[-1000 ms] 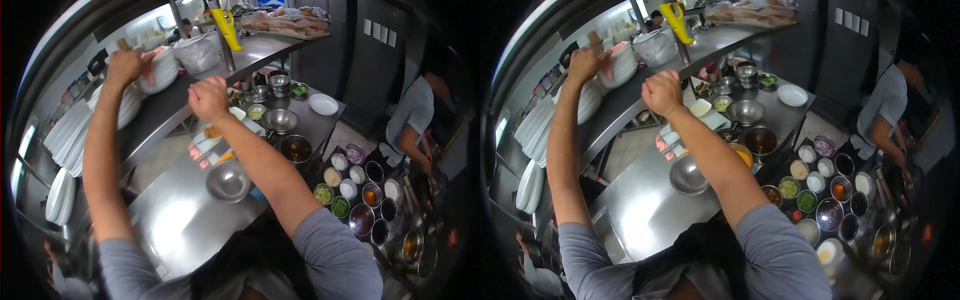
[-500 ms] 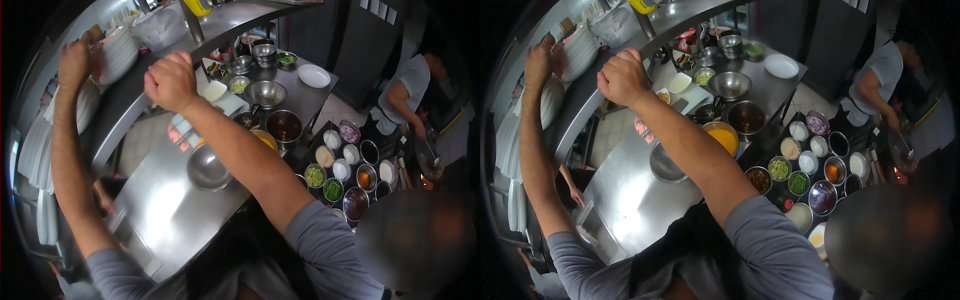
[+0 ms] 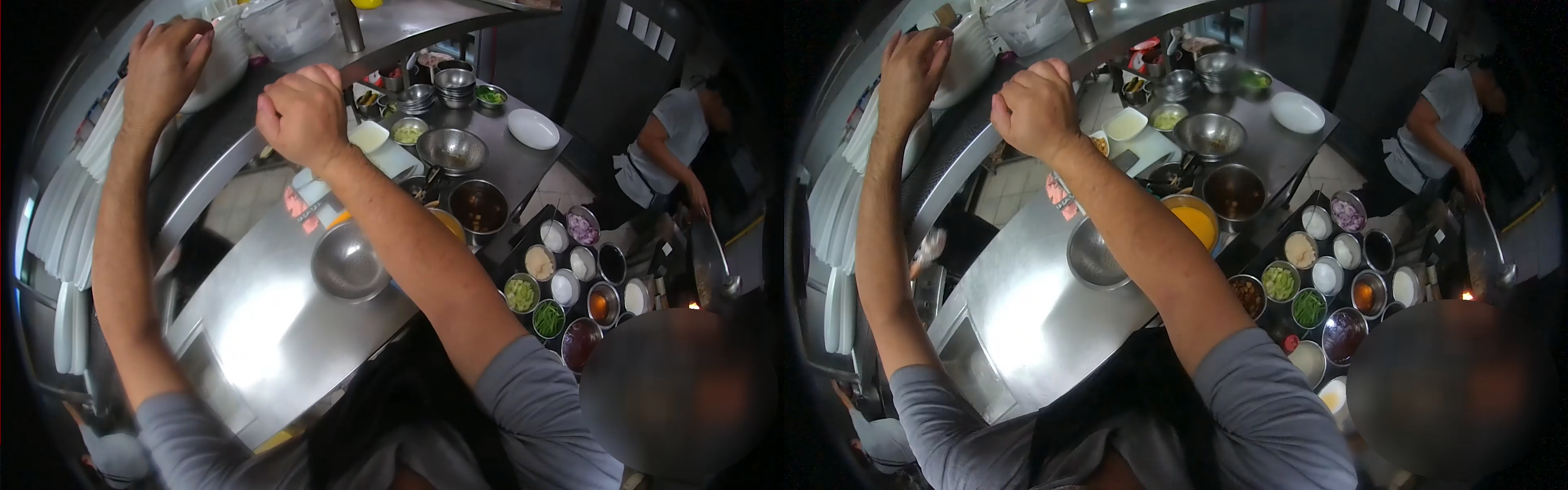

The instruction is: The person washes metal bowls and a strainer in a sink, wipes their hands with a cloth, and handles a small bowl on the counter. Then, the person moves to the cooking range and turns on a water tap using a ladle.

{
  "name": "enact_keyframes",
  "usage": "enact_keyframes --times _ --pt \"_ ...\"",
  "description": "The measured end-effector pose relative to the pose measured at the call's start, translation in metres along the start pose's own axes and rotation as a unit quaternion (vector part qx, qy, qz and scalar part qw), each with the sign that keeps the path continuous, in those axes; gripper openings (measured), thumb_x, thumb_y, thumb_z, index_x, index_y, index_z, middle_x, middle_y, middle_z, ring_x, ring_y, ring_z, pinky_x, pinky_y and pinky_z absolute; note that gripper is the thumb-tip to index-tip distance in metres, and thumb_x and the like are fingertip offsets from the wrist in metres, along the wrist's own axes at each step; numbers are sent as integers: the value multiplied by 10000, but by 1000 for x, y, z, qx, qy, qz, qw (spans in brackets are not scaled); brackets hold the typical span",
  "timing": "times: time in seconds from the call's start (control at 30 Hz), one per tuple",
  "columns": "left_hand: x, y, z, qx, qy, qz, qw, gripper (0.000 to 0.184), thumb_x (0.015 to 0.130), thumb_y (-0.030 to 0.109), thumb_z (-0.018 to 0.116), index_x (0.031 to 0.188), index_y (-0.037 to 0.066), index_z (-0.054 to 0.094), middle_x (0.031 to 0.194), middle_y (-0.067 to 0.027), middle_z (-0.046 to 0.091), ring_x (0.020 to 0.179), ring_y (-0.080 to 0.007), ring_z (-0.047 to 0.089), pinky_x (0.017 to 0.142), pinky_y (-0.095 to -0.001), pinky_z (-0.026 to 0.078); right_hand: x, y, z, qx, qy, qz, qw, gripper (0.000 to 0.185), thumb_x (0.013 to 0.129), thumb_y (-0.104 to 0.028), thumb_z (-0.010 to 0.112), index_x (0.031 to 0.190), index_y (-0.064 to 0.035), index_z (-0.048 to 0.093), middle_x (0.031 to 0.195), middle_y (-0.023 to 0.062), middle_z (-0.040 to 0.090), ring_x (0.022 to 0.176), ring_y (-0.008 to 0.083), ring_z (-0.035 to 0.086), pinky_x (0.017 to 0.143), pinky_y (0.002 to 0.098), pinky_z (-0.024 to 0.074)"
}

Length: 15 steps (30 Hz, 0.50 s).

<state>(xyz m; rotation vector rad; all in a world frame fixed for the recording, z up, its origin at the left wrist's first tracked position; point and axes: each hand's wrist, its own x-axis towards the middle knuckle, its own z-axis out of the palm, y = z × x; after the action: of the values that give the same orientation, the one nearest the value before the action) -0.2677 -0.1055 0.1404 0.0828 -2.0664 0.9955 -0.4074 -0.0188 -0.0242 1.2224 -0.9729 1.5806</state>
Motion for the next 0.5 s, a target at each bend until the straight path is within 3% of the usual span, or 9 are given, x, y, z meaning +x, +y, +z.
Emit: enact_keyframes --times 0.07,0.2,0.27,0.3,0.37,0.5 --pt "-2 -1 4 2 2 15 1000 190 915 249 615 1034 112 670 904 -57 675 942 -252 627 1068 -455 349 -1 0 0 1 1 1 1000 144 681 -187 674 595 -104 593 660 36 559 744 258 548 803 413 399" --pt "1 10 1 -22 -13 35 999 170 906 229 624 1015 110 681 919 -61 680 936 -243 631 1036 -433 373 0 -1 -1 3 -7 6 1000 152 685 -188 677 590 -102 595 656 35 560 750 258 550 817 412 401" --pt "3 25 -7 -60 -101 -66 991 174 902 214 630 1014 92 683 927 -76 684 882 -252 632 923 -399 436 -2 -1 -2 2 -6 14 1000 156 688 -188 678 587 -101 596 653 35 562 752 258 550 824 412 402" --pt "3 25 -5 -63 -102 -62 991 174 902 214 630 1014 92 683 927 -76 684 882 -252 632 923 -399 436 -2 -2 -1 7 -1 14 1000 156 691 -189 679 589 -100 602 657 36 569 759 257 552 832 412 403" --pt "0 24 2 -129 -14 -57 990 176 901 222 625 952 67 690 812 -95 673 733 -271 633 690 -381 483 -2 -1 -1 9 3 14 1000 155 694 -189 679 590 -99 607 661 36 576 765 257 555 840 412 404" --pt "-3 30 2 -220 -75 -87 969 191 913 219 615 972 48 676 816 -119 674 691 -304 617 659 -364 476 -2 -2 -4 2 -16 27 1000 153 699 -193 679 592 -100 621 677 40 601 785 258 563 867 418 403"
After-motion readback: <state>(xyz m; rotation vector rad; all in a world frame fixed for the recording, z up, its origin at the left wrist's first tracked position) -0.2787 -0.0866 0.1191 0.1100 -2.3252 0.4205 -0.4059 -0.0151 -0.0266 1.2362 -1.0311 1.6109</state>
